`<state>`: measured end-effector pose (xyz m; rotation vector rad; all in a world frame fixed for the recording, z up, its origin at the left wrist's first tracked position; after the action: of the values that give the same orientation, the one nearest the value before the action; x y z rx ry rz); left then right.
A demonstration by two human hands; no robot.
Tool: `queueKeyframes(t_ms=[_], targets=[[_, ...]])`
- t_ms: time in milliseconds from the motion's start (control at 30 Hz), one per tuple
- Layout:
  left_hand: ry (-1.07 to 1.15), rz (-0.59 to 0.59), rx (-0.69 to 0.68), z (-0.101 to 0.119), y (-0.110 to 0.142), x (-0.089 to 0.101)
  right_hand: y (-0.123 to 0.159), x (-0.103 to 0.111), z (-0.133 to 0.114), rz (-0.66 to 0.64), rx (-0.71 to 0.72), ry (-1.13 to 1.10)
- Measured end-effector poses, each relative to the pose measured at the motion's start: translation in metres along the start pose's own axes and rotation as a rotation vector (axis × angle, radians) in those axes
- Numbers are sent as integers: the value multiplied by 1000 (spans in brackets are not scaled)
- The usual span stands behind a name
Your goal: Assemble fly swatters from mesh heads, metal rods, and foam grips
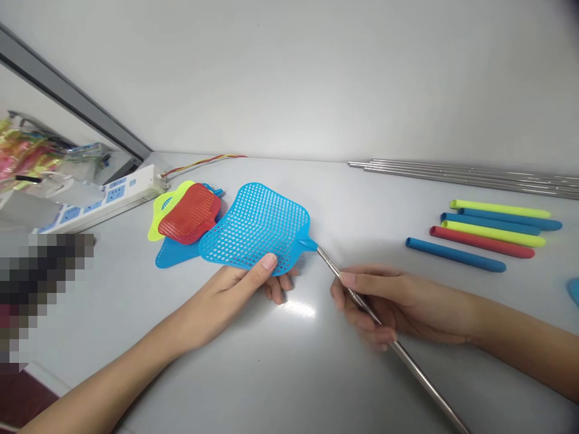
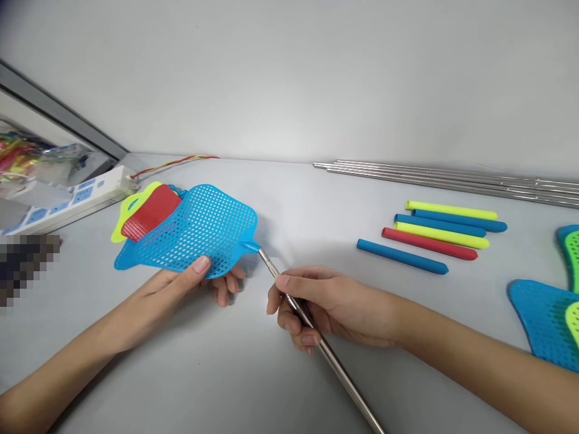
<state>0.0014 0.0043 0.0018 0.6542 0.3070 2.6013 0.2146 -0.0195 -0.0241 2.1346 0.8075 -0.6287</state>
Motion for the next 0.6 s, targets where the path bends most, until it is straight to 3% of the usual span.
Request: queueKeyframes(t_ms=[600], targets=[[-34, 29, -2, -1, -2, 0, -1, 0, 0, -9, 11, -22]])
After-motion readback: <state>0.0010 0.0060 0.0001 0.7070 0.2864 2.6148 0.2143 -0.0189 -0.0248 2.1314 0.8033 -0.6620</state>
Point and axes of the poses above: each hand's wrist, its own y-axis away from the middle knuckle, its own x-axis out of the back of the hand, z = x × y, the point moved 2 cm from there along -y, towards the middle knuckle, and after that the axes turned 9 degrees about z, right-handed, at the moved point
